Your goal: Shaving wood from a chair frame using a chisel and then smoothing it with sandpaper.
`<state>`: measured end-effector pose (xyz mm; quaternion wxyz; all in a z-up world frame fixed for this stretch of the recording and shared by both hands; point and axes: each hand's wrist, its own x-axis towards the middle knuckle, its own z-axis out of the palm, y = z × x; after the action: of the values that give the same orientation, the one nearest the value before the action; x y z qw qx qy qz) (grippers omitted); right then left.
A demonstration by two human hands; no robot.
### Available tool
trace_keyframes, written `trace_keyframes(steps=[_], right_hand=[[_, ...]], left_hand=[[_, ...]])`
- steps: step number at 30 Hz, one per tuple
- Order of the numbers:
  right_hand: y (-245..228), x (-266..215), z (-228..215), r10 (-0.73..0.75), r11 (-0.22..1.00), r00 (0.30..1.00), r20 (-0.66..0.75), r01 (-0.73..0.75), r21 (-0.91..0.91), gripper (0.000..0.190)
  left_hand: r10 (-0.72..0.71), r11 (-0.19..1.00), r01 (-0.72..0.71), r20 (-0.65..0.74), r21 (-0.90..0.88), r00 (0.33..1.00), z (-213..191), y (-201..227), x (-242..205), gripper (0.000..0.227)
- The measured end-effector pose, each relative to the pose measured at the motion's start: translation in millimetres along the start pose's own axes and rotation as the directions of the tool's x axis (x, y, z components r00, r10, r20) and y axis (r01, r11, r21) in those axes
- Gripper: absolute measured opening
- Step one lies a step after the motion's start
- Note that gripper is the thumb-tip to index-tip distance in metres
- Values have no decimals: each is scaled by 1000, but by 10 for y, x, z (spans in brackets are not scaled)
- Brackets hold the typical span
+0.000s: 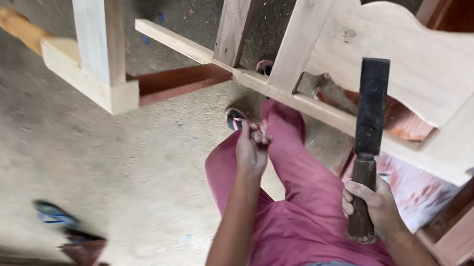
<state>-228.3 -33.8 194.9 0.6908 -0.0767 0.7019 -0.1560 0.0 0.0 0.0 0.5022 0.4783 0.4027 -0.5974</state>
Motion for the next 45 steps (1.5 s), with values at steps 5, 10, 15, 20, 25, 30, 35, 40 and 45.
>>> trace_keyframes(steps=[5, 10, 15, 20, 25, 30, 35, 40, 45], right_hand=[[70, -135, 552, 7, 993, 995, -98, 5, 116, 25], [331, -140, 1661, 112, 984, 983, -149, -89, 153, 64], [1104, -386, 2828, 180, 921, 901, -394, -14, 389, 43], [1818, -681, 3336, 197, 787, 895, -400, 99, 609, 31], [2084, -537, 3218, 52, 832, 905, -421, 194, 519, 27], [2639, 210, 2620, -247, 937, 784, -569, 343, 66, 30], [2830, 1226, 2208, -339, 878, 649, -681, 478, 18, 25], [2790, 1955, 2059, -384, 830, 555, -738, 558, -12, 27], [3037, 2603, 1798, -504, 730, 472, -723, 681, -65, 27]], left_hand=[[-122, 985, 125, -35, 119, 992, -233, 388, -493, 27], [-209, 855, 225, -86, 467, 974, -419, 1513, -867, 23], [-170, 316, 145, -94, 938, 981, -564, 2854, -1296, 34], [-148, 17, 124, -120, 992, 982, -821, 3311, -1066, 29], [-241, 77, 150, -127, 986, 962, -978, 2690, -535, 26], [-253, -244, -373, 313, 895, 916, -609, 1656, 378, 36], [-223, -165, -664, 628, 729, 745, 11, 794, 1382, 49], [-205, -298, -773, 754, 560, 625, 76, 273, 2111, 75], [-348, -378, -889, 851, 257, 394, -61, 212, 2235, 62]])
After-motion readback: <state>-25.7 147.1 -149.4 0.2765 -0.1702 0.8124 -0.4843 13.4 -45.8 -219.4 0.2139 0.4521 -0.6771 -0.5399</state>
